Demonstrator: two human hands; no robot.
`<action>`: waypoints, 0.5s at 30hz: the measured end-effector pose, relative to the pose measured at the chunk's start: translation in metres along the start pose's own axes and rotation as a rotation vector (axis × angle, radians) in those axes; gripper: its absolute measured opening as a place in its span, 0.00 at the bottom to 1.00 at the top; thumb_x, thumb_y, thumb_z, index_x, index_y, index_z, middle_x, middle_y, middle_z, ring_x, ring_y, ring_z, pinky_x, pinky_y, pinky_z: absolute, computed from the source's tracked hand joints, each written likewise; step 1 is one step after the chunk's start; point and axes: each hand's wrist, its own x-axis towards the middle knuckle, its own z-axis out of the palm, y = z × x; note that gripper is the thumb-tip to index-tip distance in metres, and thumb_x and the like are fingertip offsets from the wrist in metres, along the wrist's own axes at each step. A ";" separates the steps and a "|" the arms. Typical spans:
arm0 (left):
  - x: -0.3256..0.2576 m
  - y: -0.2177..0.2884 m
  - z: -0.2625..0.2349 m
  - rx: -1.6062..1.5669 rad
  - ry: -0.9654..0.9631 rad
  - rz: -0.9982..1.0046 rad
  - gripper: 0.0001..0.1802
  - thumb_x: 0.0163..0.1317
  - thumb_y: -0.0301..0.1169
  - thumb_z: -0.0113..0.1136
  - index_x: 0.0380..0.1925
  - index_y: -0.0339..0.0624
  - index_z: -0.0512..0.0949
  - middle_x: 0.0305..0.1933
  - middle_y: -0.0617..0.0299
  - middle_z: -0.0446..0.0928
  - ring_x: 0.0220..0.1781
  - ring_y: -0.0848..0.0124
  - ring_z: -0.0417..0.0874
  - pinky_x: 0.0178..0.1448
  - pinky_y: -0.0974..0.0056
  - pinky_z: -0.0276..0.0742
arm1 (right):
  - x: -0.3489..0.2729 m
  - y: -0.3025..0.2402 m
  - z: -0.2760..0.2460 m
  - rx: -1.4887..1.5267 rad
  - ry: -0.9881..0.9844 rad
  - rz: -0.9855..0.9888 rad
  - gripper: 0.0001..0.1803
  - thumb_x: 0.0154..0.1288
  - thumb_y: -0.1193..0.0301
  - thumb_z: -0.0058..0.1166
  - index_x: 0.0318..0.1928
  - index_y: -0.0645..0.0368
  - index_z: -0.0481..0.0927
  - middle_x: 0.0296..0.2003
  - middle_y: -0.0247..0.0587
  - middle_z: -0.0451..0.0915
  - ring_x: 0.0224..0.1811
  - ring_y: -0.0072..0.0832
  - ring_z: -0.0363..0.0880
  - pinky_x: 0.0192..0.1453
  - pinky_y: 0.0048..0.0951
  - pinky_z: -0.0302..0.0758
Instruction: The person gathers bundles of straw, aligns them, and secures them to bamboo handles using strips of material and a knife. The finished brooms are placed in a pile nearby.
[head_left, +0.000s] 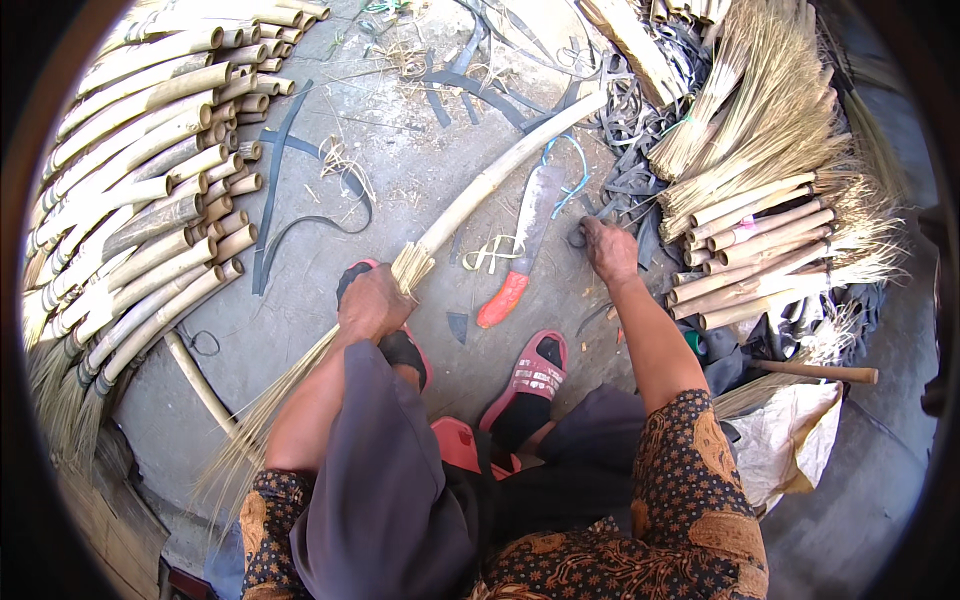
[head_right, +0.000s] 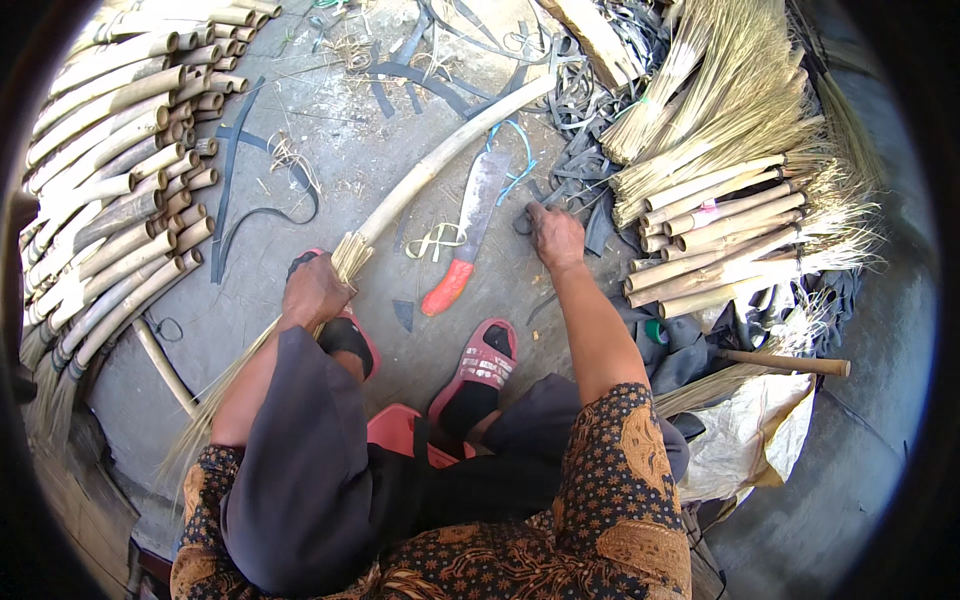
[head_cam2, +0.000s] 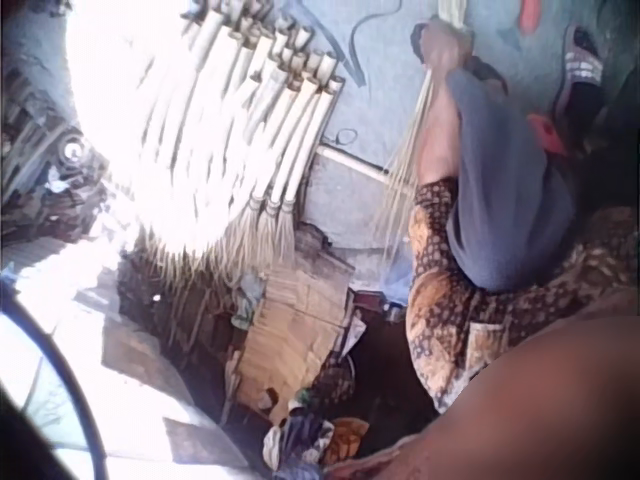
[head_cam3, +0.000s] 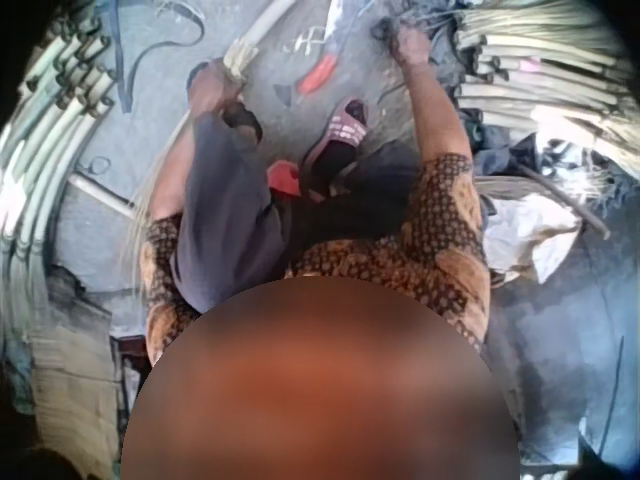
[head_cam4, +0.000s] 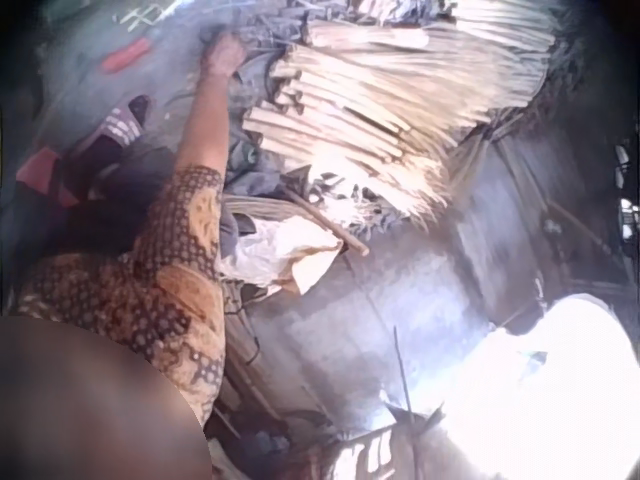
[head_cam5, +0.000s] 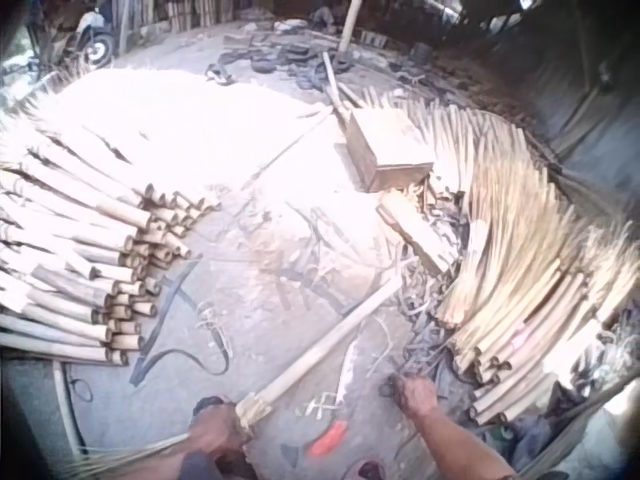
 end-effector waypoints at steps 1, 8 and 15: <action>-0.001 -0.001 0.000 0.007 0.008 -0.001 0.27 0.58 0.41 0.73 0.53 0.34 0.84 0.51 0.38 0.87 0.55 0.43 0.88 0.61 0.47 0.83 | -0.002 -0.003 -0.001 0.103 -0.034 0.047 0.11 0.73 0.63 0.57 0.51 0.50 0.85 0.41 0.53 0.86 0.46 0.51 0.86 0.51 0.50 0.82; 0.001 -0.010 -0.003 -0.019 0.087 0.040 0.24 0.60 0.39 0.71 0.51 0.34 0.83 0.49 0.38 0.87 0.55 0.43 0.88 0.60 0.45 0.83 | -0.031 -0.073 -0.014 1.051 0.055 0.139 0.15 0.82 0.66 0.50 0.60 0.60 0.77 0.36 0.38 0.82 0.39 0.28 0.85 0.45 0.30 0.79; -0.007 -0.018 -0.005 -0.108 0.057 0.044 0.23 0.62 0.39 0.70 0.53 0.35 0.83 0.51 0.39 0.86 0.57 0.44 0.88 0.60 0.47 0.84 | -0.068 -0.181 -0.061 1.082 0.019 -0.014 0.17 0.82 0.71 0.49 0.64 0.66 0.68 0.43 0.40 0.78 0.39 0.24 0.78 0.46 0.27 0.75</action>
